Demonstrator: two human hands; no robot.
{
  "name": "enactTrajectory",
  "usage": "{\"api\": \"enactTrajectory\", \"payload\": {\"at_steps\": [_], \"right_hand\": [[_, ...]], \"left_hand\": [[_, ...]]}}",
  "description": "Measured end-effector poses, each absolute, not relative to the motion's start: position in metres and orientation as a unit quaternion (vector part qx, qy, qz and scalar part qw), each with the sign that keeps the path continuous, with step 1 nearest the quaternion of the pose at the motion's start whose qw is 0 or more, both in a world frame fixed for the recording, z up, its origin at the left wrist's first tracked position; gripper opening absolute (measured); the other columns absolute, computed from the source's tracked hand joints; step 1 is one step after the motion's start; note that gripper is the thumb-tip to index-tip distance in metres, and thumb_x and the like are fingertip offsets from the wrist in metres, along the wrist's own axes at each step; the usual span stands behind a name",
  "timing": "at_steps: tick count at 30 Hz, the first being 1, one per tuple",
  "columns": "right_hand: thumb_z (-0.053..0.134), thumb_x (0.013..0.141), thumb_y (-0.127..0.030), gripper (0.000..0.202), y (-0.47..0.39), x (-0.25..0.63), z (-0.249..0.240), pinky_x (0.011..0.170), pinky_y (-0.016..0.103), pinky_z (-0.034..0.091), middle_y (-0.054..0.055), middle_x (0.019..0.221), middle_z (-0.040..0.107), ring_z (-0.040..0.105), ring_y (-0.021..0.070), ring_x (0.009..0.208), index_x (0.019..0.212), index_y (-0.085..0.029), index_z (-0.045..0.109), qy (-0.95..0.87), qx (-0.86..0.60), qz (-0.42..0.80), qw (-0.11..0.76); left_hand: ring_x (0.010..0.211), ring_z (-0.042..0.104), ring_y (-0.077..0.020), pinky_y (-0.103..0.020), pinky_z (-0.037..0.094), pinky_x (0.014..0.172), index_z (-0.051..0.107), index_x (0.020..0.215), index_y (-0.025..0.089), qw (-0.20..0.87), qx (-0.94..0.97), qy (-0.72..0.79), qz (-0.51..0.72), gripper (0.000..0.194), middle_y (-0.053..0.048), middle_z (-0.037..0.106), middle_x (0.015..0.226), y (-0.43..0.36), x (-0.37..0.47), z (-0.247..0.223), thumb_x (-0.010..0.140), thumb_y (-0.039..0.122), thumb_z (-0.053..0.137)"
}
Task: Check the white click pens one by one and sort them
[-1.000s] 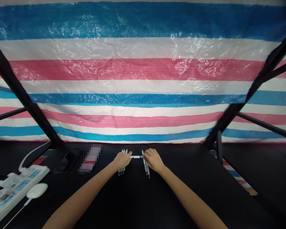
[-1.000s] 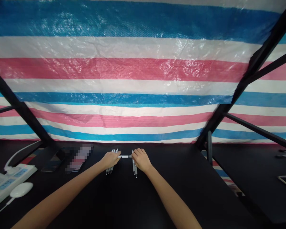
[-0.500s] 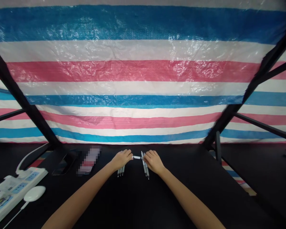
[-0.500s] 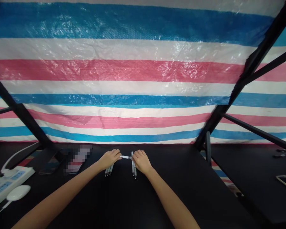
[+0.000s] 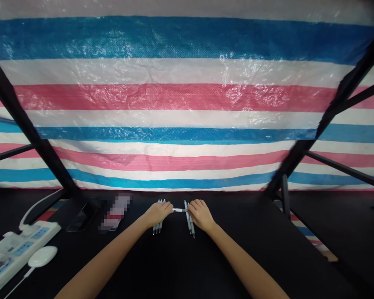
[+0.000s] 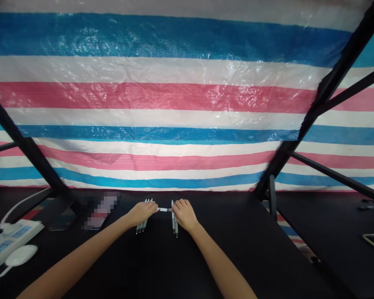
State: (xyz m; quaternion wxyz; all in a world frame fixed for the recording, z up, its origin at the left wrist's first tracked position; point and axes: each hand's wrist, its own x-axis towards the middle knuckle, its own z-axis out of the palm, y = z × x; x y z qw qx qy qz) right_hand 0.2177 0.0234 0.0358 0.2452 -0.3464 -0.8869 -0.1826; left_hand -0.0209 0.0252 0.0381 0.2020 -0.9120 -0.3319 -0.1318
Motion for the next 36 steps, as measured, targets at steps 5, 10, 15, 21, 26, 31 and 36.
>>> {"api": "enactTrajectory", "payload": {"at_steps": [5,10,15,21,26,31,36], "right_hand": [[0.051,0.083,-0.011,0.009,0.024,0.221,0.035,0.071,0.031,0.029,0.005,0.08,0.056,0.042,0.0197,0.076,0.078,-0.017,0.055,-0.882,-0.355,-0.184,0.25],[0.05,0.084,-0.012,0.009,0.025,0.224,0.035,0.071,0.031,0.029,0.005,0.079,0.055,0.042,0.0197,0.075,0.078,-0.017,0.054,-0.879,-0.357,-0.19,0.254],[0.05,0.084,-0.011,0.01,0.027,0.23,0.03,0.071,0.031,0.029,0.004,0.079,0.055,0.042,0.0194,0.075,0.077,-0.018,0.053,-0.876,-0.36,-0.197,0.254],[0.051,0.083,-0.011,0.009,0.029,0.239,0.026,0.071,0.031,0.029,0.004,0.079,0.055,0.042,0.0194,0.075,0.077,-0.017,0.052,-0.873,-0.366,-0.203,0.249],[0.051,0.082,-0.01,0.01,0.029,0.244,0.025,0.071,0.03,0.029,0.004,0.078,0.055,0.042,0.0187,0.074,0.076,-0.018,0.052,-0.872,-0.369,-0.201,0.252],[0.051,0.083,-0.01,0.011,0.027,0.248,0.028,0.071,0.03,0.03,0.003,0.078,0.055,0.043,0.0181,0.074,0.076,-0.018,0.051,-0.87,-0.377,-0.192,0.253],[0.048,0.084,-0.009,0.012,0.026,0.249,0.028,0.072,0.03,0.03,0.004,0.079,0.055,0.045,0.0185,0.075,0.077,-0.018,0.051,-0.869,-0.385,-0.181,0.251]], "left_hand": [[0.07,0.057,-0.0157,-0.029,0.039,0.063,0.049,0.084,0.017,0.225,-0.897,-0.346,-0.16,0.022,-0.002,0.058,0.075,0.026,-0.023,0.038,0.095,0.022,0.031],[0.067,0.056,-0.0159,-0.029,0.037,0.062,0.049,0.085,0.018,0.252,-0.894,-0.335,-0.16,0.02,-0.001,0.058,0.072,0.026,-0.027,0.038,0.095,0.023,0.033],[0.069,0.056,-0.0159,-0.028,0.036,0.062,0.051,0.087,0.017,0.255,-0.891,-0.336,-0.17,0.019,-0.002,0.059,0.075,0.026,-0.033,0.037,0.095,0.023,0.034],[0.069,0.057,-0.0159,-0.028,0.036,0.061,0.052,0.087,0.017,0.244,-0.892,-0.342,-0.165,0.02,-0.003,0.06,0.074,0.028,-0.04,0.033,0.094,0.021,0.035],[0.067,0.057,-0.0154,-0.028,0.036,0.06,0.053,0.087,0.017,0.232,-0.896,-0.345,-0.158,0.02,-0.003,0.06,0.073,0.03,-0.046,0.03,0.094,0.021,0.034],[0.066,0.057,-0.0146,-0.028,0.037,0.06,0.053,0.089,0.016,0.219,-0.895,-0.354,-0.159,0.022,-0.004,0.059,0.074,0.031,-0.051,0.027,0.095,0.022,0.032],[0.065,0.057,-0.0153,-0.028,0.037,0.059,0.053,0.088,0.017,0.229,-0.894,-0.352,-0.155,0.024,-0.004,0.059,0.071,0.03,-0.05,0.026,0.095,0.022,0.031]]}}
